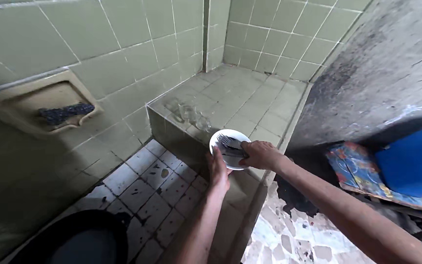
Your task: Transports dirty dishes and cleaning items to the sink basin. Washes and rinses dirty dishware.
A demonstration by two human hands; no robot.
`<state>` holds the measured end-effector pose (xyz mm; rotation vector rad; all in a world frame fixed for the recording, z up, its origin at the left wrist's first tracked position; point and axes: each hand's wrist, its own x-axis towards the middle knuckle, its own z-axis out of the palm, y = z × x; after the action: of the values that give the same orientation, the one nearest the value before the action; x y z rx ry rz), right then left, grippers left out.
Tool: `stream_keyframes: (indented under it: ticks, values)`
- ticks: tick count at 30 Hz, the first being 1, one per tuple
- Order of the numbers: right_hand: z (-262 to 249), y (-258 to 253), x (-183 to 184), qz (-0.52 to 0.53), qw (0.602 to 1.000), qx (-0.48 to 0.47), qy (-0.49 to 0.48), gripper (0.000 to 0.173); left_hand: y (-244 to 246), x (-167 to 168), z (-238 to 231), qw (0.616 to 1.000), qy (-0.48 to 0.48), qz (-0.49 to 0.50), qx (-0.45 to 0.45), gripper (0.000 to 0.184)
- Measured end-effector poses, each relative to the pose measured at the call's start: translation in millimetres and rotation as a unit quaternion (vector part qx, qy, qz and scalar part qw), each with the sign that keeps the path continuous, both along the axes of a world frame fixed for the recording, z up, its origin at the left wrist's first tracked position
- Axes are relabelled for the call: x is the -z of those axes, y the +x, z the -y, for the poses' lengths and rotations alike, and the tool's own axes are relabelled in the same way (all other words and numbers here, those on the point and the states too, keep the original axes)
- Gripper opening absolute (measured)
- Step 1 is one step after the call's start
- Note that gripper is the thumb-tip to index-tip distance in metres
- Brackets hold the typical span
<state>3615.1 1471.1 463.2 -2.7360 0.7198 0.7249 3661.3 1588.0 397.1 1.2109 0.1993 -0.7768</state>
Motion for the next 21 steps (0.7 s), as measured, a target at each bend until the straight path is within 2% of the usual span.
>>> stream_keyframes:
  ticks: [5, 8, 14, 16, 19, 21]
  values:
    - [18, 19, 9, -0.041, 0.999, 0.009, -0.01, 0.06, 7, 8, 16, 1.0, 0.015, 0.01, 0.001, 0.061]
    - [24, 25, 14, -0.038, 0.999, 0.019, -0.009, 0.066, 12, 8, 22, 0.998, 0.058, 0.015, 0.008, 0.063]
    - [20, 33, 25, 0.002, 0.996, 0.083, -0.024, 0.072, 26, 16, 28, 0.993, 0.087, 0.066, 0.037, 0.048]
    - [16, 36, 28, 0.018, 0.995, 0.088, -0.047, 0.072, 24, 15, 25, 0.995, 0.075, 0.059, 0.035, 0.049]
    - [16, 38, 31, 0.036, 0.993, 0.089, -0.064, 0.076, 4, 13, 15, 1.0, 0.006, 0.029, 0.005, 0.055]
    - [18, 40, 27, 0.031, 0.994, 0.095, -0.039, 0.08, -13, 11, 10, 0.999, -0.031, -0.025, -0.031, 0.049]
